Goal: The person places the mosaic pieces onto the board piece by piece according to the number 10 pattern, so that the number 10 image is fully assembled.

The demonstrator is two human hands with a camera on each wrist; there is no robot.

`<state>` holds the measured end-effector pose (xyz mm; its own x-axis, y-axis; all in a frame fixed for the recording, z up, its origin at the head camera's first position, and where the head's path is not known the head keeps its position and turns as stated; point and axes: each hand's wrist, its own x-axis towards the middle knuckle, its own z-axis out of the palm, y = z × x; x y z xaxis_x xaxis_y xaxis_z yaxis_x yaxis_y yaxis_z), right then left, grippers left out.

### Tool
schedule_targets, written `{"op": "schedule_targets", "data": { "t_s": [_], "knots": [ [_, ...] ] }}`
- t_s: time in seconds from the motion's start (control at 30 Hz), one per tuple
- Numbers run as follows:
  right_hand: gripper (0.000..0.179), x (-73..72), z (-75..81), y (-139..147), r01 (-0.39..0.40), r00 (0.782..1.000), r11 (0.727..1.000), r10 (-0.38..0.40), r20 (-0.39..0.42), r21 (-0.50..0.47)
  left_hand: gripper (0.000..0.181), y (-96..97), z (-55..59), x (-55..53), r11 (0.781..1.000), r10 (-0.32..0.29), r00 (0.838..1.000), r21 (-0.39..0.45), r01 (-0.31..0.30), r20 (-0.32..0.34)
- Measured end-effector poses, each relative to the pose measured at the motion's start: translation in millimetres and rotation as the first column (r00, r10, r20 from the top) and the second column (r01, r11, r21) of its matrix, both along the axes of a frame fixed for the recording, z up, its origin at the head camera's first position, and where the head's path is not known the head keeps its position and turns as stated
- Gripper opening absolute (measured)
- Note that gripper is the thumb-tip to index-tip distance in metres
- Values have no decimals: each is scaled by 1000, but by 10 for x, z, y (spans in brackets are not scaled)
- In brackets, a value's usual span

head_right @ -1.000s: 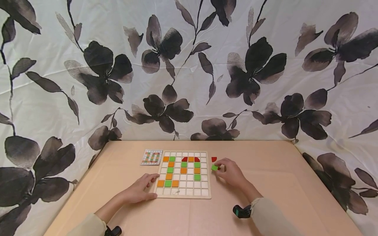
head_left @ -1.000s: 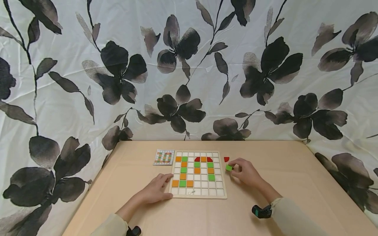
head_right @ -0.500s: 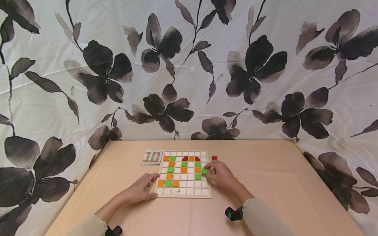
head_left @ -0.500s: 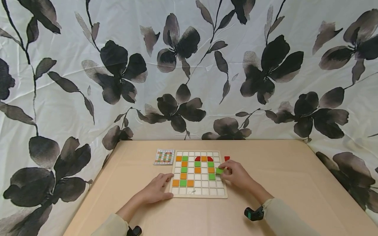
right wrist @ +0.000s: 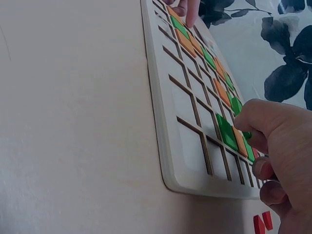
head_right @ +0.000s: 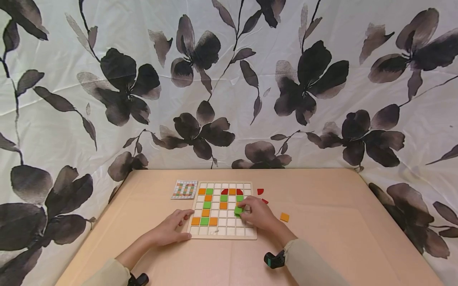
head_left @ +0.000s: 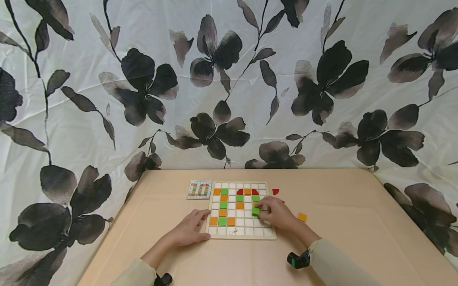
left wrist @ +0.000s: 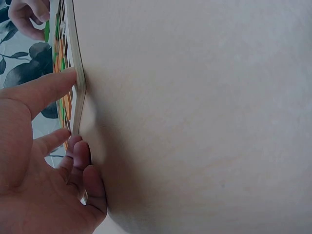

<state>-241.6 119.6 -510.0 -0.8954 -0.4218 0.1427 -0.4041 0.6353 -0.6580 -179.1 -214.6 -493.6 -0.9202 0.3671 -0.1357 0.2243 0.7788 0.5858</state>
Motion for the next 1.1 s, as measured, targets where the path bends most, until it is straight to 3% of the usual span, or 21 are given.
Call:
{"op": "schedule_targets", "data": {
  "t_s": [0.2,1.1],
  "knots": [
    [23,10,-13,-115,-41,998,999,41,-39,16,76,0,2,-3,1000,5,1000,7,-5,4],
    [18,30,-32,-439,-34,999,996,34,2,81,76,5,27,-1,1000,6,1000,14,-6,10]
  ]
}}
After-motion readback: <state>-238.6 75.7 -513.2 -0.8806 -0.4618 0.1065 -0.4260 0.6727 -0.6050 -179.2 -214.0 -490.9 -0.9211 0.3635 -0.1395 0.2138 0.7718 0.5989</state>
